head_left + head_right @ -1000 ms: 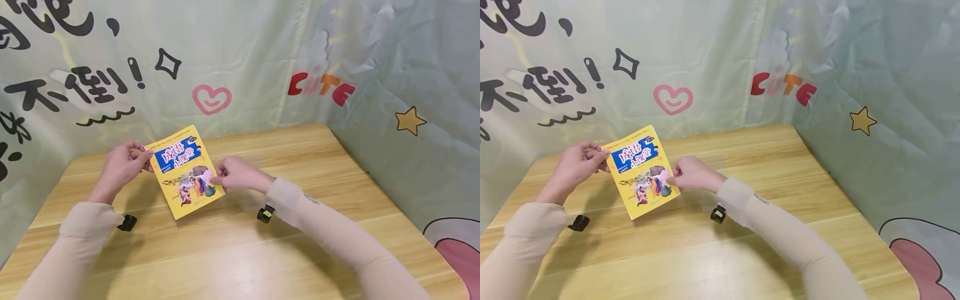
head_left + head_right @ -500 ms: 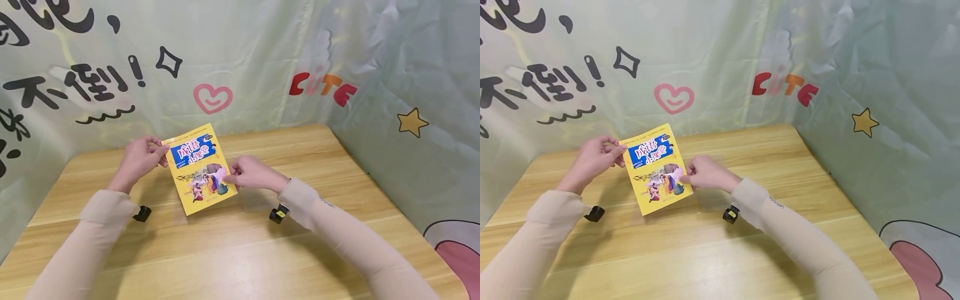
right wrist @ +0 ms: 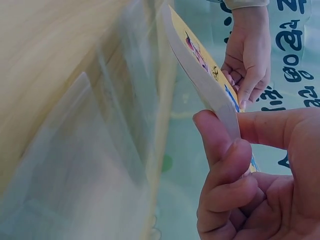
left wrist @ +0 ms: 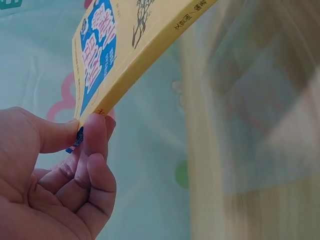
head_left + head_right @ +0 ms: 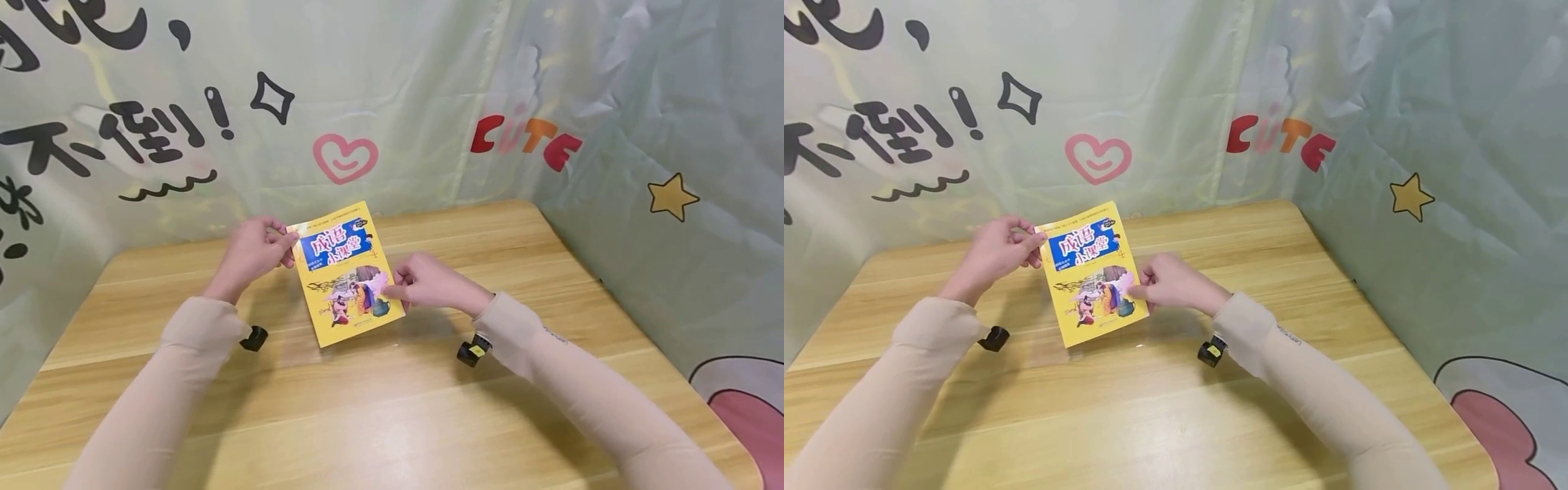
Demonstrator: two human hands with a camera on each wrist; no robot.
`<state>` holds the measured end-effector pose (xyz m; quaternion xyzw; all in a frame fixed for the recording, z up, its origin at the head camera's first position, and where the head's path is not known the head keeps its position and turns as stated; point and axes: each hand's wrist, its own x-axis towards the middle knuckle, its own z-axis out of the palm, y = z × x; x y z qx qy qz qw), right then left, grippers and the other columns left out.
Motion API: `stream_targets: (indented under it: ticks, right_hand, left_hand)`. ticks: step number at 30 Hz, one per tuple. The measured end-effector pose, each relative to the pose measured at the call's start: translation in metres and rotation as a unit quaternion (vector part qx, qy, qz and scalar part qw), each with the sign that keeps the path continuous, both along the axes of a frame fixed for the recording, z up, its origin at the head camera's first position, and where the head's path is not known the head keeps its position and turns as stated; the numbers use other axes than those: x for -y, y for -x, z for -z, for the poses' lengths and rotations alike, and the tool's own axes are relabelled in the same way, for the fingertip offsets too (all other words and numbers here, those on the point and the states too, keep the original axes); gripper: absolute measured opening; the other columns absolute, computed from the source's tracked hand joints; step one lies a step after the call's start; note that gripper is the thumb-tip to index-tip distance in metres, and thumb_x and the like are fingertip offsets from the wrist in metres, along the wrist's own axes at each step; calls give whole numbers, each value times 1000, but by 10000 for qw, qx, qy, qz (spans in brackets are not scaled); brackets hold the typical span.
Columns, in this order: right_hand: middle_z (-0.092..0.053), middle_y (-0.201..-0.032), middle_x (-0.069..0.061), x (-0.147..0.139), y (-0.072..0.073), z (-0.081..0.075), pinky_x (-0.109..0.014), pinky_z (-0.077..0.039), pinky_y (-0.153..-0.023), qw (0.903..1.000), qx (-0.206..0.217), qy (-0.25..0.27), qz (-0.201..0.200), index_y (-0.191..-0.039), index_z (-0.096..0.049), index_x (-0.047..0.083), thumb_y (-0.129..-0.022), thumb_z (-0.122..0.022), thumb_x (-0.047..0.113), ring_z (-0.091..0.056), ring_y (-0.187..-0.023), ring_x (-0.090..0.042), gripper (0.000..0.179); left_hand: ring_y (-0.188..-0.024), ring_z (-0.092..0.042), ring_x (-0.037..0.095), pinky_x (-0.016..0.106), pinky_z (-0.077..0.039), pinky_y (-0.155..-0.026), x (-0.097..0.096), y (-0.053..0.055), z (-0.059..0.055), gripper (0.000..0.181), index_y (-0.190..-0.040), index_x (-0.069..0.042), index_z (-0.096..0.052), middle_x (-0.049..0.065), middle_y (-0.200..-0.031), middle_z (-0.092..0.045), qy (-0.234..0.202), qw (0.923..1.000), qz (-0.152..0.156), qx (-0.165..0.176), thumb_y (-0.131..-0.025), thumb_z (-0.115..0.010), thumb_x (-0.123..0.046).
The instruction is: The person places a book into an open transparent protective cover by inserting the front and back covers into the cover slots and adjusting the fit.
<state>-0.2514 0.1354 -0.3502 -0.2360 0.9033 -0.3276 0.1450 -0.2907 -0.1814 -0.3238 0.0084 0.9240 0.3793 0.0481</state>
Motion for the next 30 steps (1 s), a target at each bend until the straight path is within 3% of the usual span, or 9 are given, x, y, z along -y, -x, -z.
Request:
stream_targets:
  ticks: [9,15,22,30]
  right_hand:
    - [-72,-70,0,-18,-2,4,-24,-28,-53,9996,135,20,255,-75,-61,11,-99,-73,28,-43,-54,-10,32]
    - [-71,-70,0,-29,-1,7,-24,-30,-54,9994,122,-132,282,-72,-57,12,-99,-73,30,-49,-57,-11,36]
    - [-71,-70,0,-39,-1,8,-23,-29,-53,9990,144,-296,296,-69,-54,14,-99,-73,30,-46,-56,-10,39]
    - [-71,-68,-5,-52,-2,9,-23,-30,-54,9987,161,-365,320,-67,-53,14,-100,-73,30,-46,-55,-10,41]
  left_hand:
    - [-75,-69,21,31,-37,-61,-21,9,10,31,-121,-4,-56,5,-76,-74,-158,9998,140,-35,-110,-62,-33]
    - [-75,-70,21,32,-40,-63,-32,14,15,27,-118,-5,-58,4,-76,-76,-169,9996,232,-62,-110,-62,-31]
    - [-71,-73,18,31,-46,-65,-45,20,25,27,-118,-3,-58,5,-76,-76,-176,9990,379,-181,-110,-63,-28]
    - [-71,-73,20,31,-48,-66,-62,26,31,24,-116,-3,-61,8,-80,-76,-159,9988,447,-89,-109,-64,-26]
